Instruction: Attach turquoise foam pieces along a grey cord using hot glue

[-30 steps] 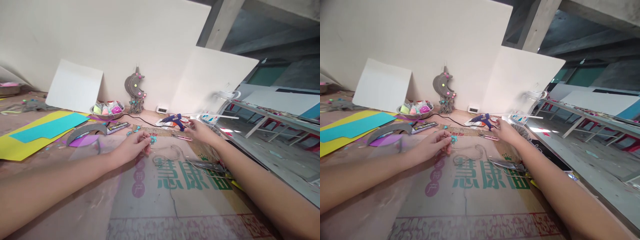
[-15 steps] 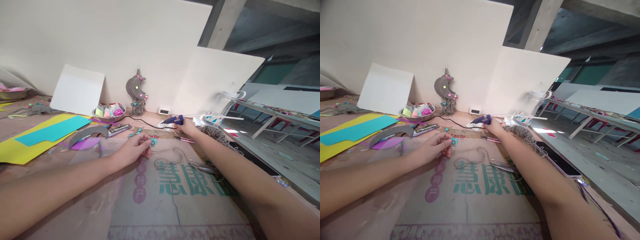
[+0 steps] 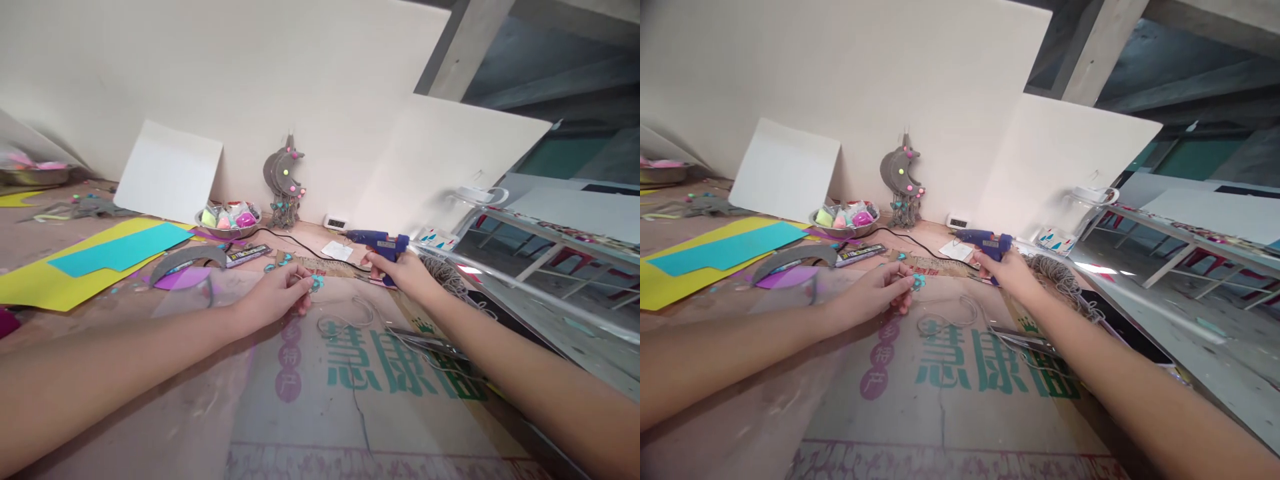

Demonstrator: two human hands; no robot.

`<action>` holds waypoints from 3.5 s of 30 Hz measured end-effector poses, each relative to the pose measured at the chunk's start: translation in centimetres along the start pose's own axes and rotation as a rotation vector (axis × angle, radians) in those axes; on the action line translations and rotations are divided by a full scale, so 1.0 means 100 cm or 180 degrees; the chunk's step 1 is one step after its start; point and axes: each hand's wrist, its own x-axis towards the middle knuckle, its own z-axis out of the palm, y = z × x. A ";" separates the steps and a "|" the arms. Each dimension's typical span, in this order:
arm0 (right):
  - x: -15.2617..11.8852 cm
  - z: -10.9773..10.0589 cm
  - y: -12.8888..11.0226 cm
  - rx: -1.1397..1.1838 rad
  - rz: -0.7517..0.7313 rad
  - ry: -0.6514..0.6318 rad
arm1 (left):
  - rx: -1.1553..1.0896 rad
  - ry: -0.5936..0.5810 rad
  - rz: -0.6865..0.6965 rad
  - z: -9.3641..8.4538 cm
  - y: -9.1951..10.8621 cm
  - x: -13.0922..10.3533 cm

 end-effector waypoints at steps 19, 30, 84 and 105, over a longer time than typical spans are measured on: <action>-0.072 0.029 -0.012 -0.0240 -0.0186 -0.0112 | 0.0272 0.0126 0.0051 -0.002 0.006 0.002; -0.072 0.033 -0.007 -0.0325 -0.0213 0.0112 | 0.0244 0.0084 0.0062 0.000 0.007 0.001; 0.066 -0.007 0.055 -0.1910 0.0255 -0.0256 | 0.0526 0.0212 -0.0096 -0.004 -0.006 0.004; -0.067 0.067 -0.058 0.1969 0.0519 -0.1302 | 0.1079 0.0312 0.0394 0.000 0.009 -0.004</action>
